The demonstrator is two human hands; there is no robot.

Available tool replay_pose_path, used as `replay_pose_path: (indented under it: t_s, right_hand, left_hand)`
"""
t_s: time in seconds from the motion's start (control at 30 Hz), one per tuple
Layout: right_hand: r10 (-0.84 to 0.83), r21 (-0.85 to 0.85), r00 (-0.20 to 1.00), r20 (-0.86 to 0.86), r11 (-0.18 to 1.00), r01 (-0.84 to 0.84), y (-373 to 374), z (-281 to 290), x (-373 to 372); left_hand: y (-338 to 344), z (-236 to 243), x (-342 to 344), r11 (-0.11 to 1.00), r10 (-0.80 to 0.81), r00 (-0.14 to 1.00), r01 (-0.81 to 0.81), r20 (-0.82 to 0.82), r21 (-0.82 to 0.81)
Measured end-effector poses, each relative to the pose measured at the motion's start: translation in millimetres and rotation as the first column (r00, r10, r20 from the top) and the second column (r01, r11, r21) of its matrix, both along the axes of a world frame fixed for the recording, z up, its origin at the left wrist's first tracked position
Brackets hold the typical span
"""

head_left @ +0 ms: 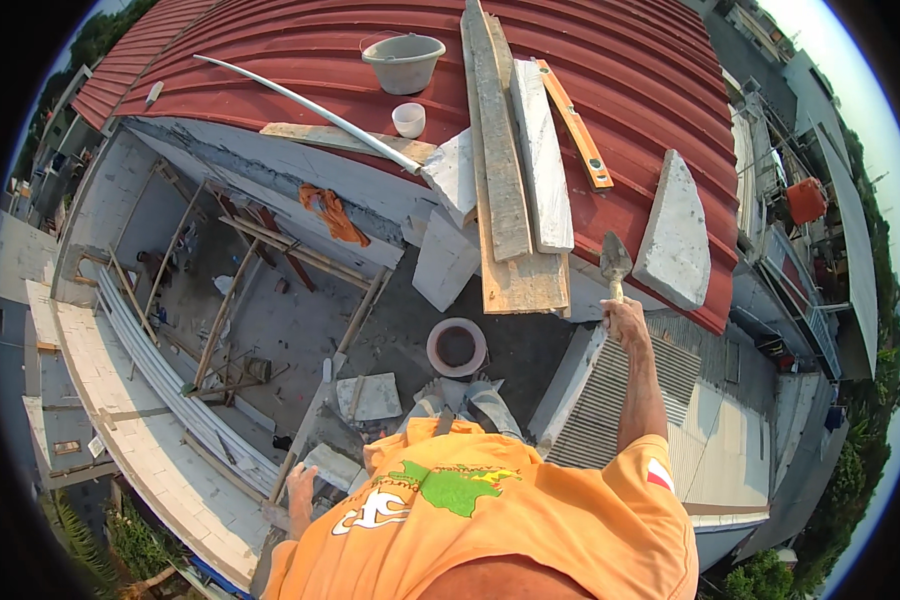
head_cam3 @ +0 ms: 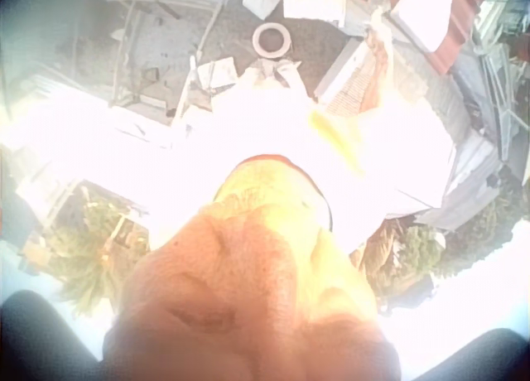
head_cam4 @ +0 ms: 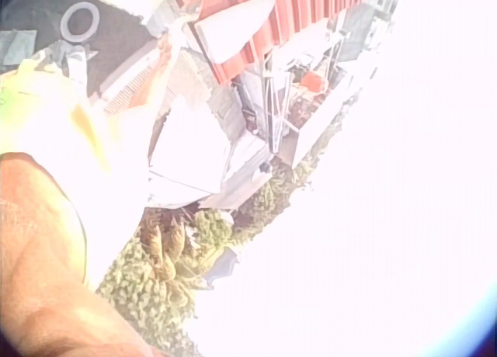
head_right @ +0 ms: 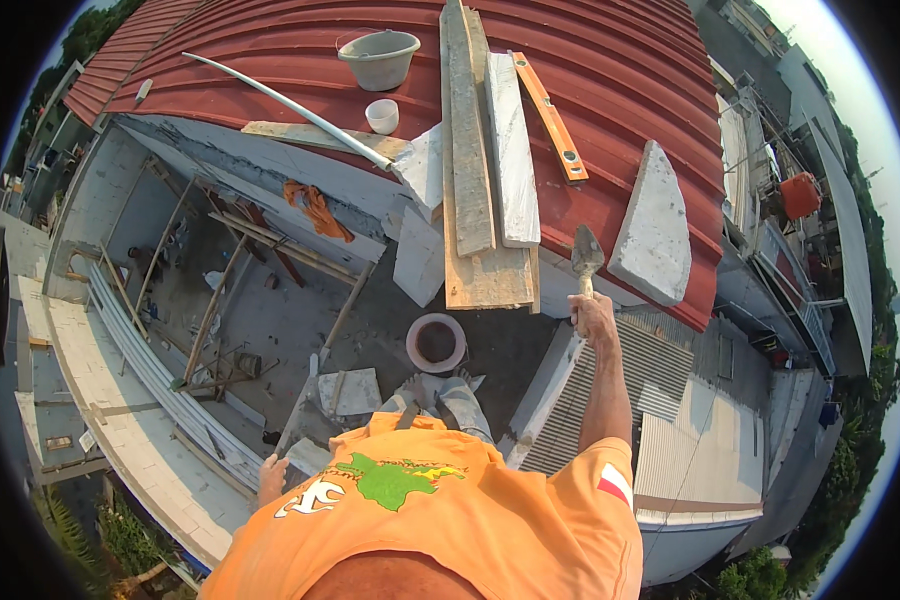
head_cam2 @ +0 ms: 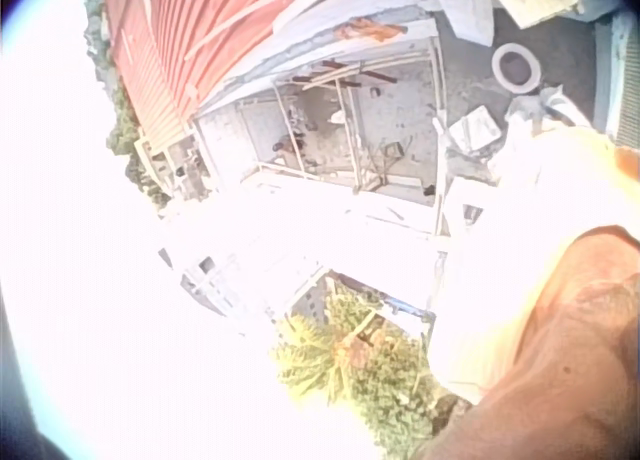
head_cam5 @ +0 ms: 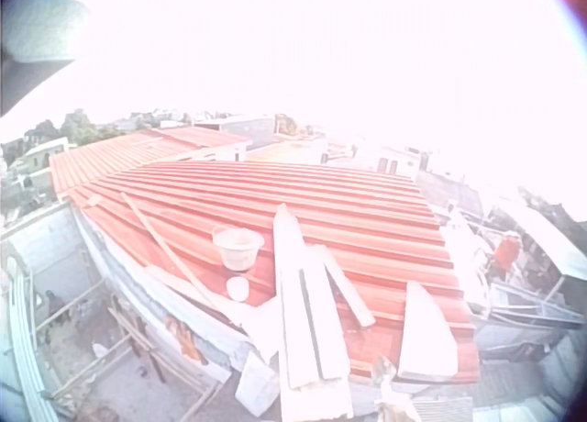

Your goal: The person applies mortar to a wall edge with a trowel, handles stone blocks, and uses a spirit level to check the positioning on top of a roof structure.

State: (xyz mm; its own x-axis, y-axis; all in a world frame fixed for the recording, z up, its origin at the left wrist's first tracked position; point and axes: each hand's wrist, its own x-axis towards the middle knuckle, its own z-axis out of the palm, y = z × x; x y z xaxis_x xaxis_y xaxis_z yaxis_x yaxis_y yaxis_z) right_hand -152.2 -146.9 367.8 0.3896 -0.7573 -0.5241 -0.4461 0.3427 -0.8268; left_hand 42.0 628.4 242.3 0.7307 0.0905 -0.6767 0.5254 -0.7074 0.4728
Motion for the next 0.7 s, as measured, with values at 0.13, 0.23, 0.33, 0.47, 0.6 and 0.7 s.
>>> replay_pose_path:
  t_s: [0.13, 0.23, 0.33, 0.47, 0.6, 0.7]
  right_hand:
    - [0.125, 0.052, 0.989, -0.077, 0.991, -0.121, -44, -8, 22]
    - [0.161, 0.062, 0.983, -0.087, 0.986, -0.156, -64, -10, 46]
    - [0.168, 0.094, 0.985, -0.044, 0.982, -0.163, -86, -25, 54]
    - [0.19, 0.185, 0.981, -0.033, 0.966, -0.181, -98, -36, 66]
    - [0.125, 0.242, 0.989, 0.075, 0.96, -0.14, -103, -50, 70]
    - [0.155, 0.208, 0.988, -0.021, 0.967, -0.147, -108, -60, 71]
  left_hand:
    - [-24, 54, -37, 0.992, 0.118, 0.993, -0.116, -0.029, 0.053]
    - [4, 37, -73, 0.976, 0.2, 0.959, -0.178, -0.202, 0.123]
    - [13, 22, -117, 0.969, -0.121, 0.993, 0.12, -0.011, 0.216]
    - [8, 16, -148, 0.97, -0.119, 0.988, 0.137, -0.095, 0.202]
    - [11, 7, -157, 0.98, -0.113, 0.989, 0.127, -0.096, 0.152]
    - [20, 13, -155, 0.987, -0.106, 0.991, 0.115, -0.079, 0.114]
